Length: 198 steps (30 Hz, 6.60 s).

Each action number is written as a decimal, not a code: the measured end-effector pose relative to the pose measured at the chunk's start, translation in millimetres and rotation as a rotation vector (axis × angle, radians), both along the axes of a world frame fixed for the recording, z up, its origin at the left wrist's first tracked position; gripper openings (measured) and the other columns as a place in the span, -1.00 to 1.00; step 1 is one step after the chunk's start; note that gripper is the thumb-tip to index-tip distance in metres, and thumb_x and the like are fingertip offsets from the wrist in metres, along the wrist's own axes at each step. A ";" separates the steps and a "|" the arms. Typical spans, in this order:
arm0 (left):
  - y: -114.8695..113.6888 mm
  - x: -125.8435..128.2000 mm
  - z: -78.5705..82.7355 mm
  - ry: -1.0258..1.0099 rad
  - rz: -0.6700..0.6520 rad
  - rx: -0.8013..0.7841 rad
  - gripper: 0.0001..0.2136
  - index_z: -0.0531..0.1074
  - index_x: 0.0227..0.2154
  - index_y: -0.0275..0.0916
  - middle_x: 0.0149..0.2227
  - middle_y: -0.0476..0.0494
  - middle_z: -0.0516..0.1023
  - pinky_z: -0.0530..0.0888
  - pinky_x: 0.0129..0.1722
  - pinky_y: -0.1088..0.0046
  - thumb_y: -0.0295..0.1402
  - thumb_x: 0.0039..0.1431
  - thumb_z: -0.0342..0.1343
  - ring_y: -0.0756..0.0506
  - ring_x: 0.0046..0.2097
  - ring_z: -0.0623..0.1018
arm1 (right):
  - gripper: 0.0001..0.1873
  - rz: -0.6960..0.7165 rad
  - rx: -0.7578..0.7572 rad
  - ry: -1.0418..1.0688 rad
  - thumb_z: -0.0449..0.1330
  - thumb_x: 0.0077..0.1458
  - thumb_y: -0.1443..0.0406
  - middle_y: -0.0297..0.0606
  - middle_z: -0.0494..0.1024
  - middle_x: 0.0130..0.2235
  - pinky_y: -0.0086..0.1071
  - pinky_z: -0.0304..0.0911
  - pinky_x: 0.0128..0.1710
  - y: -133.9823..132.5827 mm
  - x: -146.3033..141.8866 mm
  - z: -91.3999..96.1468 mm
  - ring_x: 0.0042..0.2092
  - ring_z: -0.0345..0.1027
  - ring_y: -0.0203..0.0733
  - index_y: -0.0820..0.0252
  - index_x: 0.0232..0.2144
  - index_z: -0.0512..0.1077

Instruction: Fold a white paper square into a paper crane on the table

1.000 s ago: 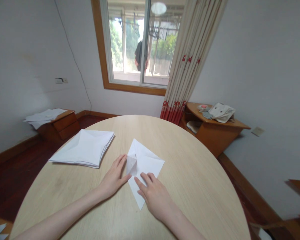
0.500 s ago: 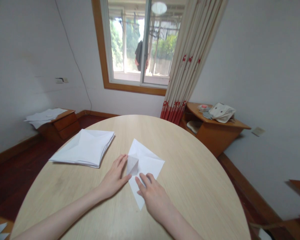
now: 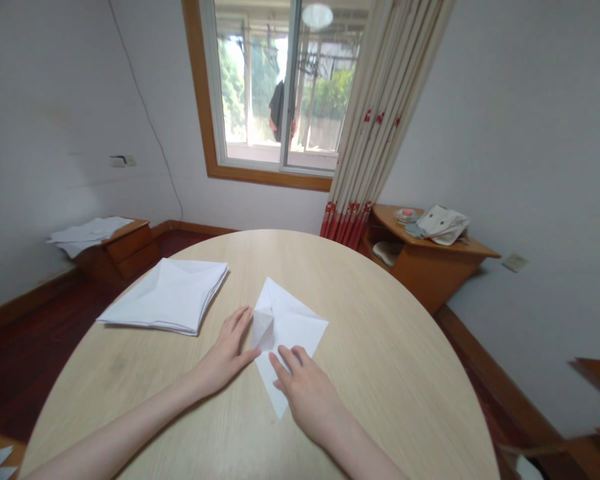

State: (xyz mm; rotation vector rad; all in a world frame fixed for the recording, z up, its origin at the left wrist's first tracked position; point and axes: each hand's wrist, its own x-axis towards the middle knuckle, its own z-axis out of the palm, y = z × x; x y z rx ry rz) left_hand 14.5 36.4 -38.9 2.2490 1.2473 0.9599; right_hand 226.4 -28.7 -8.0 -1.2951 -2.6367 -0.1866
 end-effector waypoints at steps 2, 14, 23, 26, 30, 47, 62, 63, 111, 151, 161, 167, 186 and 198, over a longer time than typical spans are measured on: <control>1.1 -1.3 0.2 0.008 -0.009 0.011 -0.32 -0.06 0.29 -0.17 0.31 -0.34 0.04 0.12 0.25 -0.05 -0.35 0.16 0.10 -0.30 0.34 0.04 | -0.57 0.002 -0.002 -0.006 0.14 0.19 0.41 -0.07 0.42 0.10 -0.11 0.39 -0.04 0.3 0.0 0.2 0.02 0.28 0.05 0.24 0.11 0.30; 7.5 -5.0 3.3 0.157 0.052 0.082 -0.28 0.02 0.27 -0.23 0.28 -0.38 0.13 0.16 0.23 -0.03 -0.23 0.10 0.20 -0.34 0.31 0.10 | -0.65 0.060 0.019 0.102 0.06 0.21 0.43 -0.04 0.46 0.01 -0.05 0.28 -0.03 0.1 2.0 6.2 -0.02 0.30 0.02 0.22 0.05 0.34; 10.7 -5.8 0.7 0.125 0.032 0.041 -0.26 0.04 0.26 -0.26 0.27 -0.40 0.11 0.14 0.24 0.00 -0.25 0.06 0.23 -0.34 0.31 0.10 | -0.79 0.077 -0.035 0.199 -0.07 0.31 0.36 -0.18 0.47 -0.32 -0.26 0.26 -0.27 10.4 -7.5 1.4 -0.28 0.30 -0.12 0.22 -0.27 0.35; 10.8 -5.7 0.7 0.114 0.031 0.051 -0.26 0.05 0.26 -0.26 0.27 -0.40 0.12 0.15 0.24 -0.01 -0.26 0.05 0.24 -0.34 0.30 0.11 | -0.81 0.050 -0.036 0.198 -0.02 0.30 0.35 -0.20 0.46 -0.33 -0.30 0.25 -0.29 13.4 -13.8 -4.5 -0.28 0.32 -0.13 0.22 -0.33 0.35; 10.9 -6.0 1.0 0.116 0.026 0.055 -0.25 0.04 0.26 -0.24 0.26 -0.39 0.13 0.16 0.23 -0.02 -0.26 0.04 0.25 -0.33 0.29 0.12 | -0.83 0.064 -0.079 0.190 0.00 0.27 0.42 -0.22 0.45 -0.31 -0.38 0.23 -0.31 12.4 -16.5 -6.2 -0.27 0.33 -0.17 0.23 -0.19 0.38; 12.3 -5.4 1.2 0.100 0.021 0.048 -0.24 0.06 0.25 -0.26 0.26 -0.40 0.13 0.14 0.23 -0.02 -0.28 0.01 0.28 -0.34 0.28 0.11 | -0.50 0.058 -0.200 -0.178 0.04 0.09 0.55 -0.09 0.46 -0.18 -0.31 0.12 -0.29 -3.6 -22.1 21.2 -0.18 0.28 -0.09 0.33 0.10 0.30; 10.0 -7.3 8.3 0.099 -0.015 0.012 -0.25 0.03 0.27 -0.17 0.27 -0.37 0.09 0.12 0.22 -0.07 -0.23 0.05 0.25 -0.35 0.30 0.09 | -0.40 0.029 -0.373 -0.282 0.05 -0.01 0.56 -0.12 0.53 -0.22 -0.32 0.02 -0.42 -24.8 -12.8 46.9 -0.26 0.39 -0.09 0.23 0.11 0.34; 9.9 -7.4 8.4 0.101 -0.016 0.013 -0.25 0.03 0.27 -0.16 0.27 -0.37 0.09 0.12 0.22 -0.08 -0.23 0.06 0.25 -0.35 0.30 0.09 | -0.40 0.034 -0.372 -0.285 0.06 -0.03 0.56 -0.13 0.53 -0.23 -0.32 0.01 -0.43 -27.1 -12.1 47.2 -0.28 0.40 -0.09 0.23 0.10 0.35; -7.2 0.6 20.0 0.213 0.014 0.370 -0.08 -0.43 0.31 -0.05 0.33 -0.37 -0.15 0.03 0.23 -0.20 -0.38 0.14 0.18 -0.41 0.34 -0.06 | -0.75 -0.009 -0.061 0.392 -0.03 0.19 0.47 -0.15 0.49 -0.27 -0.23 0.25 -0.22 7.2 6.3 2.1 -0.22 0.30 -0.09 0.20 -0.23 0.43; -16.4 -7.7 49.0 0.146 0.018 0.689 -0.73 0.45 -0.56 -0.22 -0.04 -0.19 0.55 0.08 0.24 -0.03 -0.37 0.25 0.01 -0.21 0.07 0.43 | -0.58 -0.161 -0.181 0.344 -0.05 0.27 0.33 -0.11 0.36 0.17 0.06 0.05 0.18 20.1 16.8 -14.2 0.18 0.17 -0.01 0.10 0.14 0.30; -7.6 -14.2 59.3 0.149 0.127 0.084 -0.66 0.48 -0.53 -0.19 -0.31 -0.07 0.62 0.33 -0.15 0.28 -0.23 0.29 -0.06 -0.14 -0.24 0.56 | -0.58 -0.127 -0.324 0.299 -0.09 0.29 0.32 -0.21 0.33 0.21 0.08 -0.18 0.25 26.6 33.6 2.1 0.24 0.10 -0.10 0.02 0.13 0.32; 1.9 -17.9 54.2 0.058 0.273 -0.184 -0.94 0.32 -0.37 -0.18 -0.35 -0.02 0.51 0.29 -0.39 0.45 -0.36 0.09 0.08 -0.10 -0.34 0.51 | -0.59 -0.066 -0.363 0.374 -0.03 0.27 0.31 -0.28 0.39 0.18 0.11 -0.21 0.23 33.5 45.5 0.9 0.24 0.09 -0.03 -0.05 0.12 0.34; 23.1 -22.5 11.0 -0.433 0.082 -0.269 -0.13 0.02 0.22 -0.19 0.15 -0.32 0.22 0.34 0.14 0.08 -0.48 -0.20 0.30 -0.28 0.22 0.29 | -0.62 -0.062 -0.295 0.519 0.04 0.21 0.32 -0.26 0.49 0.08 0.10 -0.02 0.17 47.4 62.7 -14.1 0.16 0.19 0.01 -0.06 0.04 0.44; 30.8 -24.8 -6.1 -0.469 -0.052 -0.315 0.02 -0.18 0.33 -0.17 0.32 -0.39 0.04 0.07 0.28 0.10 -0.52 -0.17 0.29 -0.27 0.33 0.11 | -0.36 -0.299 -0.195 0.723 0.12 0.10 0.24 -0.08 0.16 0.29 0.07 -0.09 0.26 63.4 77.4 -38.3 0.30 -0.02 0.01 0.10 0.24 0.17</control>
